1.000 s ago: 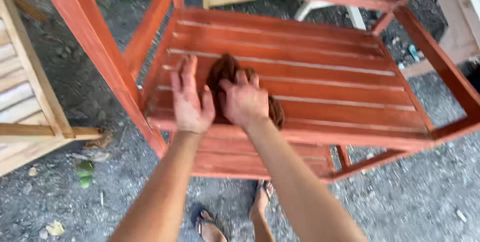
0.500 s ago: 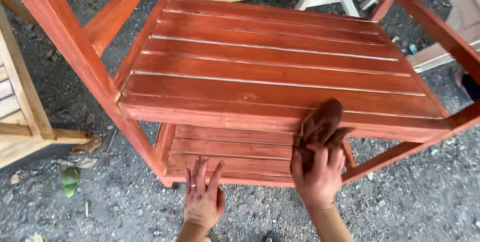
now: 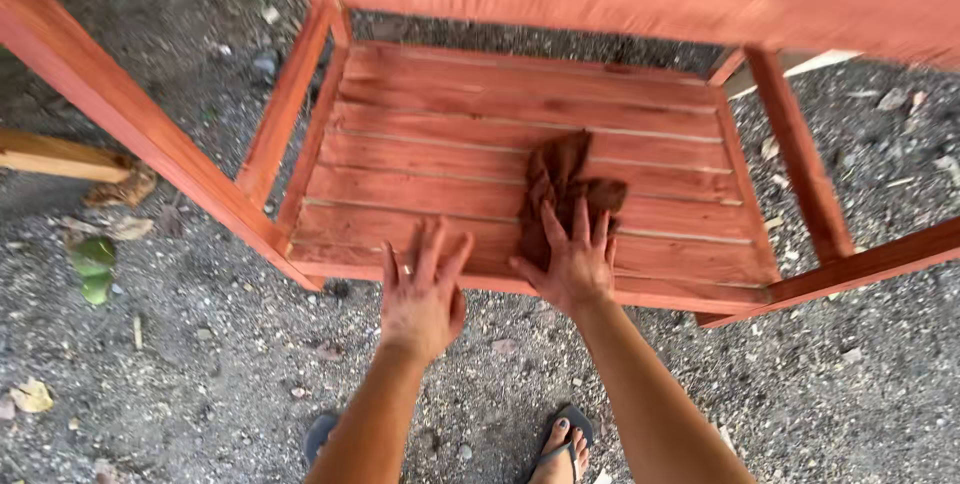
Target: The person wipes the slatted seat and frame of a reddish-brown wooden stand using a brown cloth. They move the cloth back and forth across the slats and along the frame edges, occasionally repositioning the cloth to reach different areas.
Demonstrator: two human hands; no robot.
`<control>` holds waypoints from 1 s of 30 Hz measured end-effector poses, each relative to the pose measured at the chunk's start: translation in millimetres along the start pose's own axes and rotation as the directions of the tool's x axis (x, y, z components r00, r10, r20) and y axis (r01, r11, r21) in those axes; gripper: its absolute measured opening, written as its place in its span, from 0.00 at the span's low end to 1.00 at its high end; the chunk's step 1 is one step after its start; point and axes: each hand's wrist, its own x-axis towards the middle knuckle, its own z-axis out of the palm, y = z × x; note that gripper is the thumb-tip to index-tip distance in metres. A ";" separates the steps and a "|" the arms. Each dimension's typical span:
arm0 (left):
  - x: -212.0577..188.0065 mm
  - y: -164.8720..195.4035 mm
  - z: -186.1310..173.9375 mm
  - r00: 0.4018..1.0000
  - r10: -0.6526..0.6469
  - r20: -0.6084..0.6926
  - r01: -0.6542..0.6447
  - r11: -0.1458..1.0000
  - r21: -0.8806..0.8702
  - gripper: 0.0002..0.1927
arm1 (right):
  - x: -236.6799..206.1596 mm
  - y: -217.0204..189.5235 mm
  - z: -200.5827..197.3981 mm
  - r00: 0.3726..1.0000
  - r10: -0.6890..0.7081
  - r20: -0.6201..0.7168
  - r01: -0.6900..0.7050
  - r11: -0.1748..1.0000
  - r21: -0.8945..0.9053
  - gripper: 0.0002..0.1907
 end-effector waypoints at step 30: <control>79.9 -110.0 46.6 0.940 -0.034 0.339 0.001 0.995 0.100 0.33 | 115.2 9.5 42.2 0.911 -0.113 -0.397 0.174 0.977 0.121 0.38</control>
